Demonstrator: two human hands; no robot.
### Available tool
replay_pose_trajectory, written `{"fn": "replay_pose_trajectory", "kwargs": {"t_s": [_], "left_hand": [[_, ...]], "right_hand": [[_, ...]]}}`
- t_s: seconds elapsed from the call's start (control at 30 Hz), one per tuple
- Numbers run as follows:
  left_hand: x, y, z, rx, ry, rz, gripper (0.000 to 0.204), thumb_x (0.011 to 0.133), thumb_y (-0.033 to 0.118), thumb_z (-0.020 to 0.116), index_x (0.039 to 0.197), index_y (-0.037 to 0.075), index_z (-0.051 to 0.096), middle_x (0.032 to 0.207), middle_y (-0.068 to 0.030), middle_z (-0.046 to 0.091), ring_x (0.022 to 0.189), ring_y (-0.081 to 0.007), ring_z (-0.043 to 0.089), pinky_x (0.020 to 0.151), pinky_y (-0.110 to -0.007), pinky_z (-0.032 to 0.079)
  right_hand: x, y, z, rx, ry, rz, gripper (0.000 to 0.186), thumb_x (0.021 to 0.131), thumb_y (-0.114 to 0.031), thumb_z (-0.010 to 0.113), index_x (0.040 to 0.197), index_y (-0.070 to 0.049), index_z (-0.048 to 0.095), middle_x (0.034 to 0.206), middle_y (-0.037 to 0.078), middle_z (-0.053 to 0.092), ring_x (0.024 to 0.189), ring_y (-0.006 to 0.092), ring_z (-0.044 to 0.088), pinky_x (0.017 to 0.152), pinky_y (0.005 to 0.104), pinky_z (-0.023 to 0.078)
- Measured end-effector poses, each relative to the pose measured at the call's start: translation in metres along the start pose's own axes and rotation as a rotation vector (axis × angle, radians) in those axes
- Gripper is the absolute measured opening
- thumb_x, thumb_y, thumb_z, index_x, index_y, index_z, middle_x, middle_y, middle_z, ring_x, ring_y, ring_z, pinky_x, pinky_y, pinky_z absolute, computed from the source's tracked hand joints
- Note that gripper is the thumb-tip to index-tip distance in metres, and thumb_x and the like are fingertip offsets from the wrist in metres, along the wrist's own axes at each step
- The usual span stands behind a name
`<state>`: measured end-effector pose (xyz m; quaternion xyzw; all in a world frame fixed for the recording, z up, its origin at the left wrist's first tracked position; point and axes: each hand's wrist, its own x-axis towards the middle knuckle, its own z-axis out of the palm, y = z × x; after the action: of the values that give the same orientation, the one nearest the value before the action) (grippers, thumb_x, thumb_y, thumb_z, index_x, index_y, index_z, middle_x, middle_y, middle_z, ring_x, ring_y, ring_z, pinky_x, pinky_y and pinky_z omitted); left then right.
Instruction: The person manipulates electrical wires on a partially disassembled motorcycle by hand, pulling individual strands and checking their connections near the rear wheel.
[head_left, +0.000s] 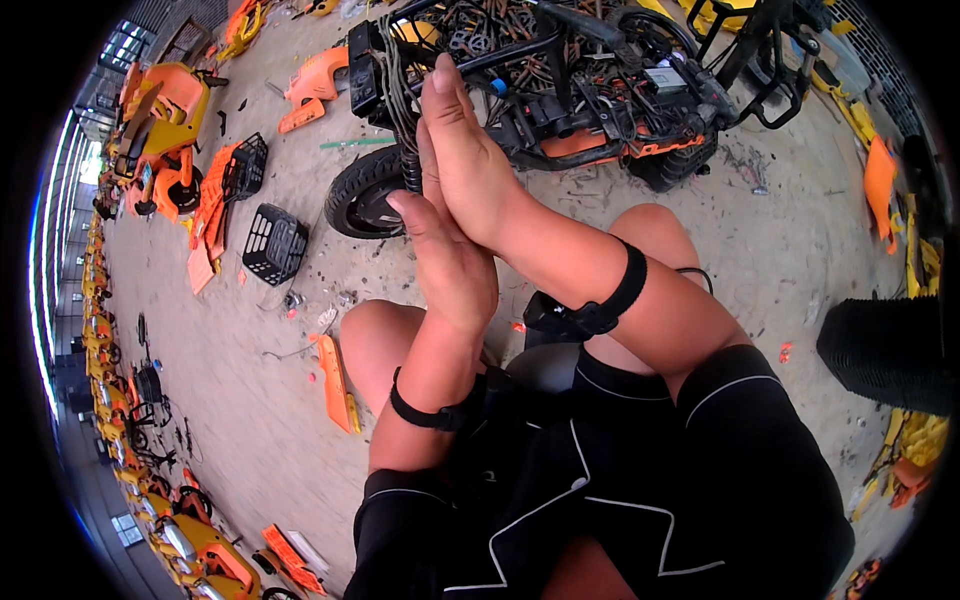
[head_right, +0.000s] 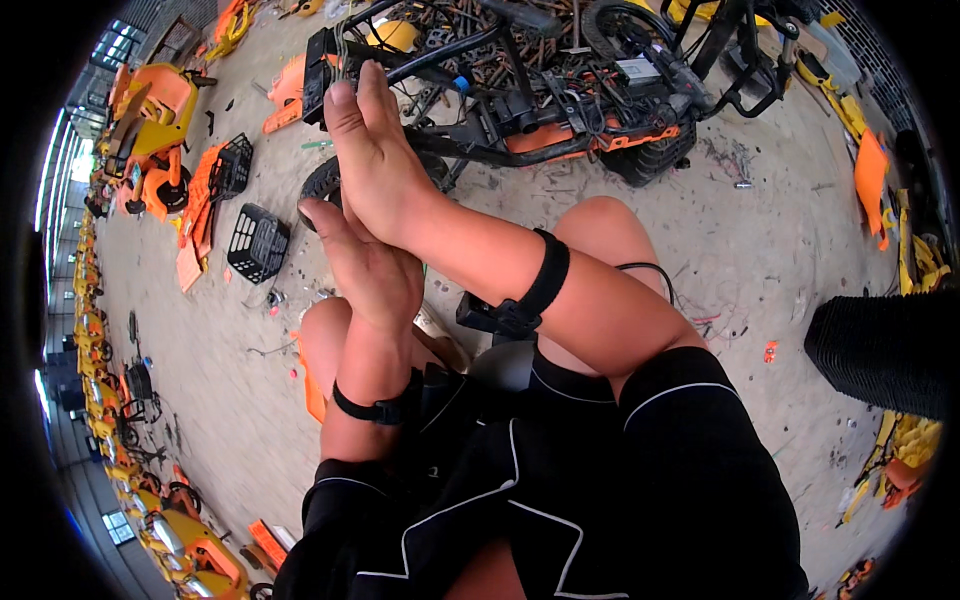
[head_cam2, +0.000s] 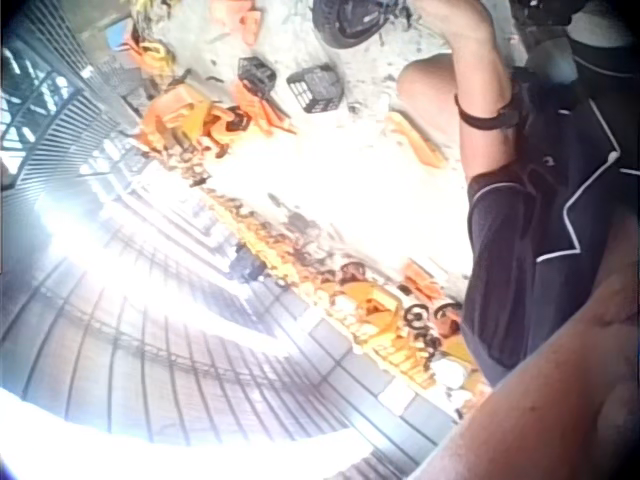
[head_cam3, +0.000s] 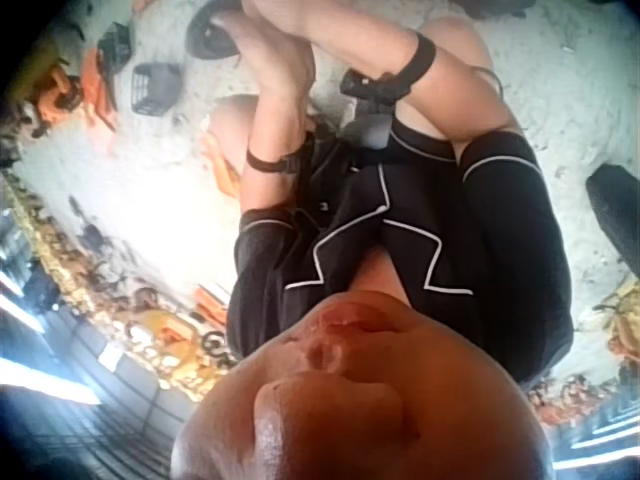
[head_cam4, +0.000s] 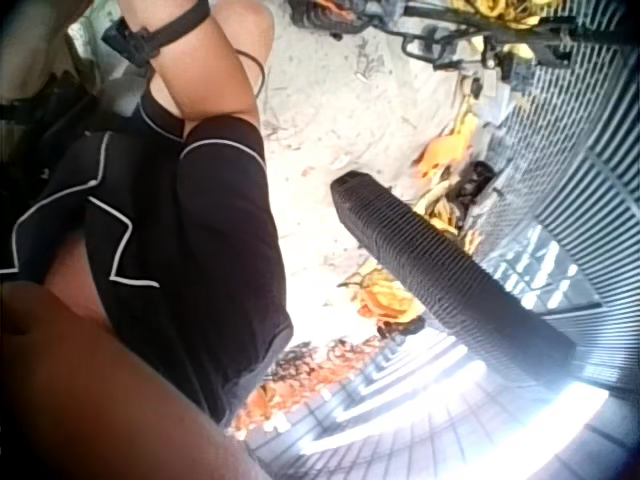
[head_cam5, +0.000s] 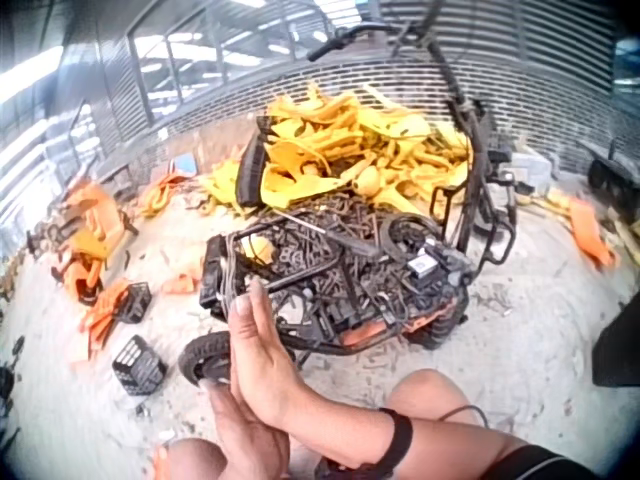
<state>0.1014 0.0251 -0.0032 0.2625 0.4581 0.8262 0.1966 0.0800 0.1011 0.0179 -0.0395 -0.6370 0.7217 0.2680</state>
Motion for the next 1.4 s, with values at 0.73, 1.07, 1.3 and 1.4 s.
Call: {"fn": "replay_pose_trajectory", "kwargs": {"t_s": [0.73, 1.07, 1.3, 1.4], "left_hand": [[-0.015, -0.014, 0.029, 0.310, 0.067, 0.031, 0.045, 0.100, 0.013, 0.045, 0.140, -0.006, 0.035, 0.136, -0.0159, 0.049, 0.121, -0.0154, 0.046, 0.102, -0.027, 0.036], [-0.005, -0.018, 0.008, 0.234, 0.261, 0.038, 0.023, 0.090, 0.008, 0.064, 0.110, -0.004, 0.064, 0.106, -0.0117, 0.067, 0.097, -0.0142, 0.060, 0.090, -0.028, 0.047], [0.020, -0.013, -0.019, -0.174, 0.256, -0.097, 0.016, 0.095, 0.014, 0.055, 0.104, 0.001, 0.057, 0.103, -0.0152, 0.066, 0.102, -0.0275, 0.063, 0.095, -0.046, 0.050], [0.024, 0.002, -0.037, -0.303, 0.307, -0.192, 0.018, 0.097, 0.016, 0.052, 0.107, 0.001, 0.056, 0.107, -0.0143, 0.064, 0.105, -0.0275, 0.062, 0.096, -0.045, 0.049]], "right_hand": [[0.035, 0.014, -0.045, -0.034, 0.600, -0.443, 0.041, 0.101, -0.036, 0.037, 0.102, 0.000, 0.055, 0.091, 0.010, 0.058, 0.084, 0.0187, 0.054, 0.080, 0.0323, 0.042], [0.031, 0.018, -0.037, 0.179, 0.500, -0.282, 0.014, 0.093, -0.008, 0.048, 0.100, -0.001, 0.058, 0.094, 0.007, 0.064, 0.082, 0.0130, 0.059, 0.077, 0.0260, 0.047], [0.033, 0.006, -0.061, 0.336, 0.204, -0.062, 0.017, 0.092, -0.009, 0.048, 0.100, 0.000, 0.060, 0.091, 0.009, 0.065, 0.077, 0.0150, 0.060, 0.071, 0.0274, 0.047], [0.025, 0.013, -0.069, 0.106, -0.076, 0.146, 0.031, 0.097, -0.029, 0.048, 0.106, -0.002, 0.062, 0.096, 0.009, 0.065, 0.087, 0.0160, 0.061, 0.081, 0.0299, 0.047]]}}
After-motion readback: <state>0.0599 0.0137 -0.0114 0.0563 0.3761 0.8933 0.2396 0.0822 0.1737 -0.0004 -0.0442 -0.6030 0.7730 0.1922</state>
